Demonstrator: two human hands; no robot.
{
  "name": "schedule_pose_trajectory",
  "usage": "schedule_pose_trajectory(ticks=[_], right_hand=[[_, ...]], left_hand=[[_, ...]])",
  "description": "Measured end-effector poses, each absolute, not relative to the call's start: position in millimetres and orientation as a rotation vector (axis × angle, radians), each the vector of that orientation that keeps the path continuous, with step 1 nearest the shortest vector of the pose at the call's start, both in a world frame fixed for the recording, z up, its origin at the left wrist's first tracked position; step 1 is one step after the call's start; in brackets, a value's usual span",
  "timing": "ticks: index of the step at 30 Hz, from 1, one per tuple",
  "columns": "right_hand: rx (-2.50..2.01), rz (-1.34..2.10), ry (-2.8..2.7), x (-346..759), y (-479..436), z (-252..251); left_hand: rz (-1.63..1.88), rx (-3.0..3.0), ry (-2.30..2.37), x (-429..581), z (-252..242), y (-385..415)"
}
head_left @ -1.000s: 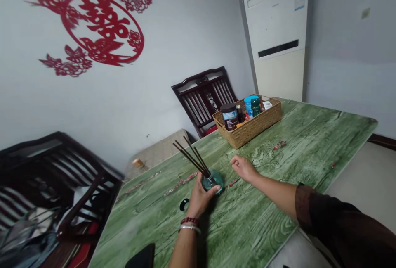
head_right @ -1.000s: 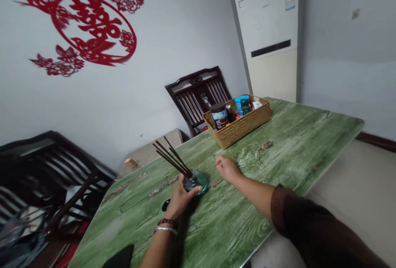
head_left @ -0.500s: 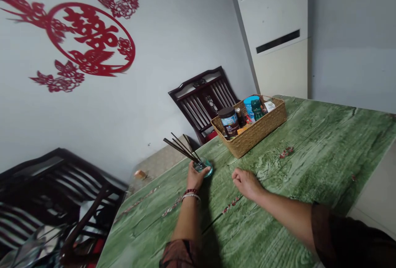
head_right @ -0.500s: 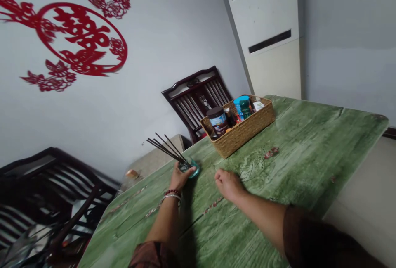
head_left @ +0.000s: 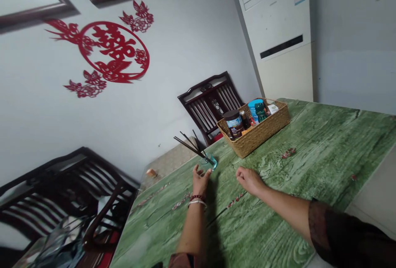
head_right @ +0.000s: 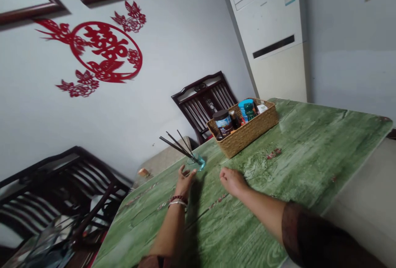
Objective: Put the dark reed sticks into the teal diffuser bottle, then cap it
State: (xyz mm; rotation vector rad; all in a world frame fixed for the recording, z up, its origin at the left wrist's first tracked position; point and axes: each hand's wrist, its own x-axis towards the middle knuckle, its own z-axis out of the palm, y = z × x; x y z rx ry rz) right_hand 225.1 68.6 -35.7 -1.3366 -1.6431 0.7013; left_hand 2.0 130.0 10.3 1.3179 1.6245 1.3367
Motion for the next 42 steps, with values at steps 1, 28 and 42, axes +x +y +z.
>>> schedule_pose_trajectory(ticks=[1,28,42], right_hand=[[-1.324,0.713,-1.635,226.0,68.6,-35.3],[-0.008,1.767,-1.16,212.3,1.7,101.5],[-0.278,1.795,-1.018,215.6,37.0,-6.8]], left_hand=[[1.327,1.293,1.58,1.4,9.0,113.7],[1.506,0.775,0.128,37.5,66.9,-38.4],[1.605,0.739,0.369,16.4,20.3,-12.1]])
